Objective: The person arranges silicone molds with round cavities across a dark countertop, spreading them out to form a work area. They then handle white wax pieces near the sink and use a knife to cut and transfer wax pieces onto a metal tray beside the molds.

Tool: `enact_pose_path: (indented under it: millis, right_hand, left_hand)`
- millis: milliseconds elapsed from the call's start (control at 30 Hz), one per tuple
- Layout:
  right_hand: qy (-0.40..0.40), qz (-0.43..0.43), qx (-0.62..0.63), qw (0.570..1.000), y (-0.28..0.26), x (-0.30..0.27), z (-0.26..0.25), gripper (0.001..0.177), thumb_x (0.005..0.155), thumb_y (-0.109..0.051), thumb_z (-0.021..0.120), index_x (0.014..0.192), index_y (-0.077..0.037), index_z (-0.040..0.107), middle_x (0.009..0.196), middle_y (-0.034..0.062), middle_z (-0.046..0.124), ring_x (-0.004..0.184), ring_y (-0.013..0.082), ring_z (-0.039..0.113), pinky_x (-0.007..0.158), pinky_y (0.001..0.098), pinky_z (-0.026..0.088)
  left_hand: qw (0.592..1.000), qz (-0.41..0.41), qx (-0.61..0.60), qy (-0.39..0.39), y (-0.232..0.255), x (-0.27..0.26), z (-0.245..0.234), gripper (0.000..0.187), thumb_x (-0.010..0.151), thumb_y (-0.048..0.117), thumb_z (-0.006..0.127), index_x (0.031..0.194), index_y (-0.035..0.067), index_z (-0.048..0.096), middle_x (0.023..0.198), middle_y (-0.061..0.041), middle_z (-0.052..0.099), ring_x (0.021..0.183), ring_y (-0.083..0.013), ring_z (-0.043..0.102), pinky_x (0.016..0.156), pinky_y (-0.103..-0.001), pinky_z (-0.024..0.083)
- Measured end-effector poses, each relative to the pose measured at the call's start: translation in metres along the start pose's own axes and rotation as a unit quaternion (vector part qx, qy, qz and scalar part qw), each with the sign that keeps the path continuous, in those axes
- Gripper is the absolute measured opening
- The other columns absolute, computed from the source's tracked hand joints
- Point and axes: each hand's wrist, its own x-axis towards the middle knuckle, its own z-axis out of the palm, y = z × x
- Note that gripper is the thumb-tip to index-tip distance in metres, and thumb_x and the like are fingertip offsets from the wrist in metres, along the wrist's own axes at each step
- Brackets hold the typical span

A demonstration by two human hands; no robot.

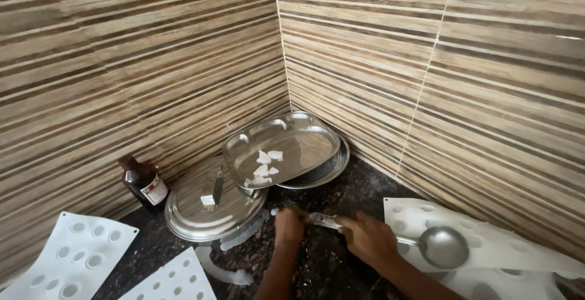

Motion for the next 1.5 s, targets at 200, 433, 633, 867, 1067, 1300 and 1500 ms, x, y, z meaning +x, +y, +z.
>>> enact_pose_path:
  millis: [200,433,633,867,1067,1300,1500]
  right_hand:
    - [-0.099,0.020,-0.006,0.995,-0.029,-0.007,-0.027,0.031,0.098,-0.044,0.055,0.124,-0.036,0.071,0.107,0.0167,0.068,0.093,0.0388,0.070,0.080,0.0504,0.058]
    - [-0.079,0.026,0.003,0.997,-0.023,-0.021,-0.017,0.032,0.096,-0.046,0.059,0.125,-0.036,0.070,0.100,0.0154,0.073,0.090,0.0372,0.072,0.078,0.0496,0.059]
    - [-0.068,0.064,0.053,0.994,-0.036,-0.008,-0.055,0.040,0.095,-0.050,0.059,0.132,-0.039,0.065,0.098,0.0126,0.074,0.088,0.0347,0.075,0.076,0.0475,0.060]
    - [0.000,-0.002,0.115,0.993,-0.030,0.025,-0.035,0.042,0.095,-0.049,0.058,0.132,-0.031,0.067,0.113,0.0054,0.077,0.098,0.0297,0.075,0.082,0.0435,0.060]
    - [-0.009,0.022,0.144,0.989,-0.038,0.030,-0.055,0.045,0.094,-0.050,0.059,0.133,-0.029,0.066,0.116,0.0040,0.077,0.101,0.0289,0.075,0.085,0.0425,0.059]
    - [-0.043,0.030,0.113,0.992,-0.038,0.027,-0.043,0.039,0.095,-0.047,0.060,0.130,-0.032,0.068,0.101,0.0082,0.078,0.087,0.0318,0.077,0.076,0.0447,0.060]
    - [-0.112,0.039,0.013,0.993,-0.042,0.017,-0.031,0.032,0.096,-0.047,0.059,0.124,-0.037,0.071,0.094,0.0108,0.077,0.083,0.0355,0.075,0.076,0.0485,0.060]
  left_hand:
    - [1.000,-0.001,0.008,0.006,-0.011,-0.010,-0.008,0.011,0.076,0.009,0.073,0.085,0.007,0.079,0.081,-0.022,0.072,0.076,-0.0359,0.073,0.068,-0.044,0.057]
    - [0.992,0.085,0.033,0.085,-0.016,-0.035,-0.006,0.015,0.079,0.009,0.074,0.094,0.008,0.079,0.097,-0.022,0.072,0.090,-0.0388,0.070,0.077,-0.045,0.056]
    - [0.986,0.077,0.150,0.002,-0.008,-0.026,-0.003,0.025,0.082,0.014,0.076,0.106,0.005,0.074,0.116,-0.020,0.062,0.112,-0.0414,0.056,0.095,-0.051,0.047]
    - [0.977,0.045,0.201,-0.055,0.000,-0.023,-0.006,0.034,0.084,0.022,0.075,0.108,-0.002,0.068,0.119,-0.020,0.061,0.117,-0.0412,0.050,0.099,-0.051,0.042]
    - [0.995,0.032,0.088,0.029,-0.024,0.017,-0.022,0.021,0.087,0.022,0.072,0.088,0.001,0.074,0.093,-0.022,0.071,0.089,-0.0423,0.067,0.080,-0.050,0.055]
    - [0.966,0.069,-0.010,0.249,0.053,0.049,-0.117,0.031,0.074,0.016,0.077,0.099,0.000,0.072,0.092,-0.027,0.069,0.080,-0.0455,0.068,0.071,-0.052,0.055]
    - [0.996,0.074,0.029,0.027,-0.029,0.010,-0.023,0.015,0.090,0.008,0.068,0.102,0.007,0.077,0.109,-0.021,0.072,0.103,-0.0405,0.069,0.091,-0.047,0.056]
